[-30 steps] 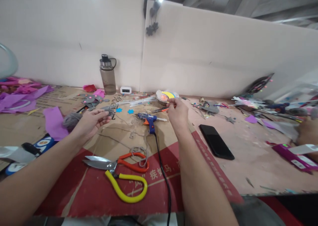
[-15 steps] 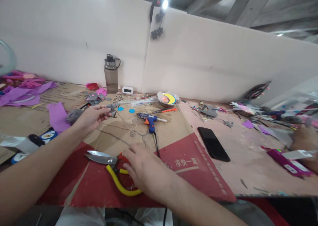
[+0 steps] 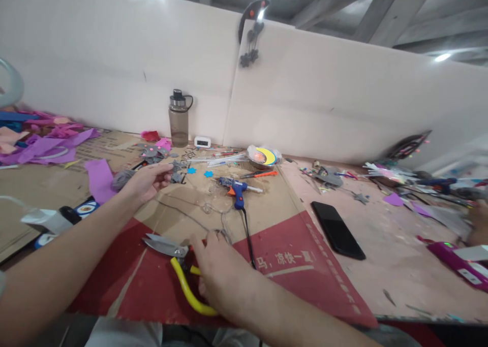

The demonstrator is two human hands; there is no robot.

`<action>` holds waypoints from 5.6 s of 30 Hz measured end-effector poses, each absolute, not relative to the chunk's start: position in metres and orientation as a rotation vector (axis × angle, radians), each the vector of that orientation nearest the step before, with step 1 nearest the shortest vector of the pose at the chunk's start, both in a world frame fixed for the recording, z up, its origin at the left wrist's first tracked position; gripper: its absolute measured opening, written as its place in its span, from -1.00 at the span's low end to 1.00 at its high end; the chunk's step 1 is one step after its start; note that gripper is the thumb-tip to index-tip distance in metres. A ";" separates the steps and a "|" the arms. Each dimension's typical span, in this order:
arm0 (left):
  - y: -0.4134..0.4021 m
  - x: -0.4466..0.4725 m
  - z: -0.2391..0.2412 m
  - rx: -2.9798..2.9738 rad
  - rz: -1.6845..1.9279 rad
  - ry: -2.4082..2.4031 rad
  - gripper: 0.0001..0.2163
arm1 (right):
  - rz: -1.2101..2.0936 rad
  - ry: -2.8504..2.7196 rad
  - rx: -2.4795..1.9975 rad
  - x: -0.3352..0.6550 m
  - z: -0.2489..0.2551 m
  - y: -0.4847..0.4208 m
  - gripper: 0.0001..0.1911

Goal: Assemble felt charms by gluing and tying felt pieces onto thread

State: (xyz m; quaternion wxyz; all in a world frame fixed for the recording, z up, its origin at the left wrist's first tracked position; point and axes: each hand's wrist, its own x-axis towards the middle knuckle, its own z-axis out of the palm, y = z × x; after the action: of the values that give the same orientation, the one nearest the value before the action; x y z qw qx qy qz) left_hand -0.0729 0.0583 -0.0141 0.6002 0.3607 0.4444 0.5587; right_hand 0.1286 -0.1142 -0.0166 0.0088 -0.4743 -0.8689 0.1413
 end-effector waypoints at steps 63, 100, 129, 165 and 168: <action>0.039 -0.053 -0.011 0.962 1.455 0.865 -0.80 | 0.094 -2.143 -1.682 0.127 -0.024 -0.051 -0.38; 0.052 -0.073 0.001 0.880 1.616 0.872 -0.79 | 0.562 -2.156 -1.580 0.123 -0.019 -0.070 -0.58; 0.013 -0.036 0.000 1.082 0.994 0.719 -0.81 | 1.326 -1.100 -0.988 0.112 -0.005 -0.009 -0.81; 0.040 -0.049 -0.024 1.015 1.293 0.953 -0.78 | 0.241 -1.643 -1.955 0.198 -0.025 0.007 -0.61; 0.040 -0.048 -0.024 1.011 1.294 0.975 -0.77 | 0.244 -1.744 -2.006 0.198 -0.043 0.009 -0.64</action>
State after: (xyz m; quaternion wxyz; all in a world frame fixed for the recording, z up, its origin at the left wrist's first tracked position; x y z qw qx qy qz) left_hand -0.0480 0.0397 -0.0239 0.5778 0.4320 0.4168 0.5530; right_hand 0.1977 0.0093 -0.0434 0.2340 -0.7306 -0.6353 0.0888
